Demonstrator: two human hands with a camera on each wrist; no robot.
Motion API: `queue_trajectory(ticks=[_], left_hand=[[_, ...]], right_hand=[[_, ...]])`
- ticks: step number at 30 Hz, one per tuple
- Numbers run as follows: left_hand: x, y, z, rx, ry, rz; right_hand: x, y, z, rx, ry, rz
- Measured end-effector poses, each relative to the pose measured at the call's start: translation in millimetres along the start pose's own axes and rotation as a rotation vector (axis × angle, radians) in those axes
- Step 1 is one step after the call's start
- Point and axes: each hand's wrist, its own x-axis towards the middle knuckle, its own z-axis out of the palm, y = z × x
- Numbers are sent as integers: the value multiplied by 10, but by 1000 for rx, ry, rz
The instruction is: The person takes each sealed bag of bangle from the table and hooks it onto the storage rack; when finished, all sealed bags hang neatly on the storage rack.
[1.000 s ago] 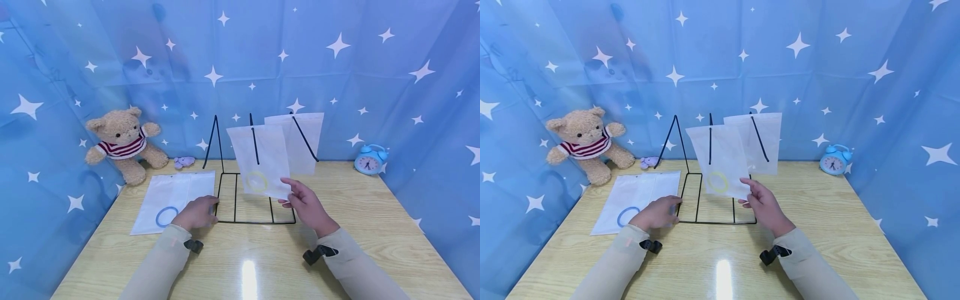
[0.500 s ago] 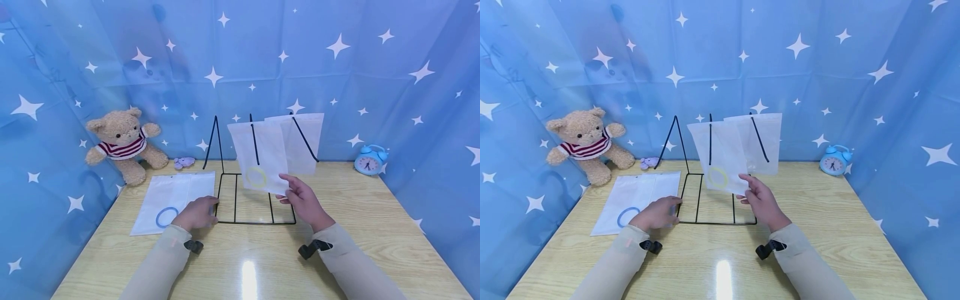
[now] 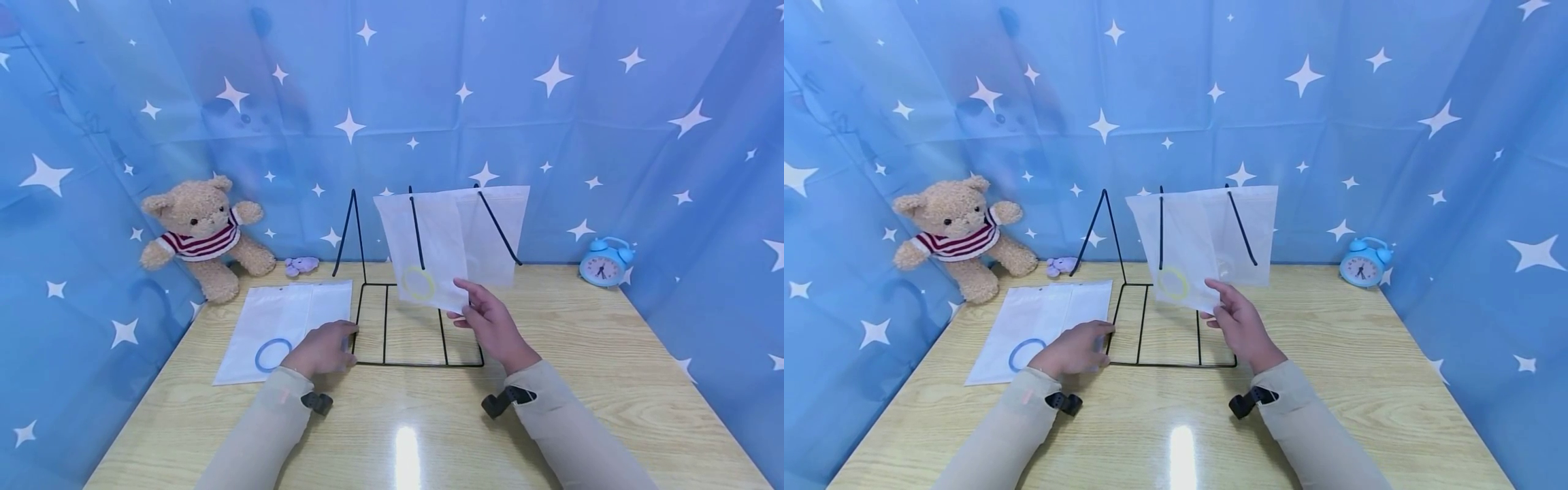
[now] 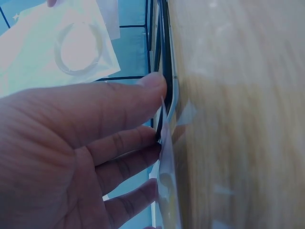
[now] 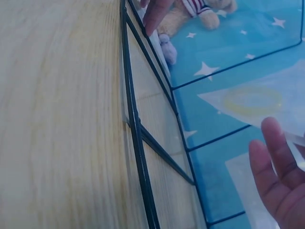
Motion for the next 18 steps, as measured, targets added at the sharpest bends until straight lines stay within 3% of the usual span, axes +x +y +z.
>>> queue_trajectory(ticks=[18], left_hand=[[-5, 7, -13, 6, 2, 4]], right_hand=[[59, 36, -13, -41, -16, 13]])
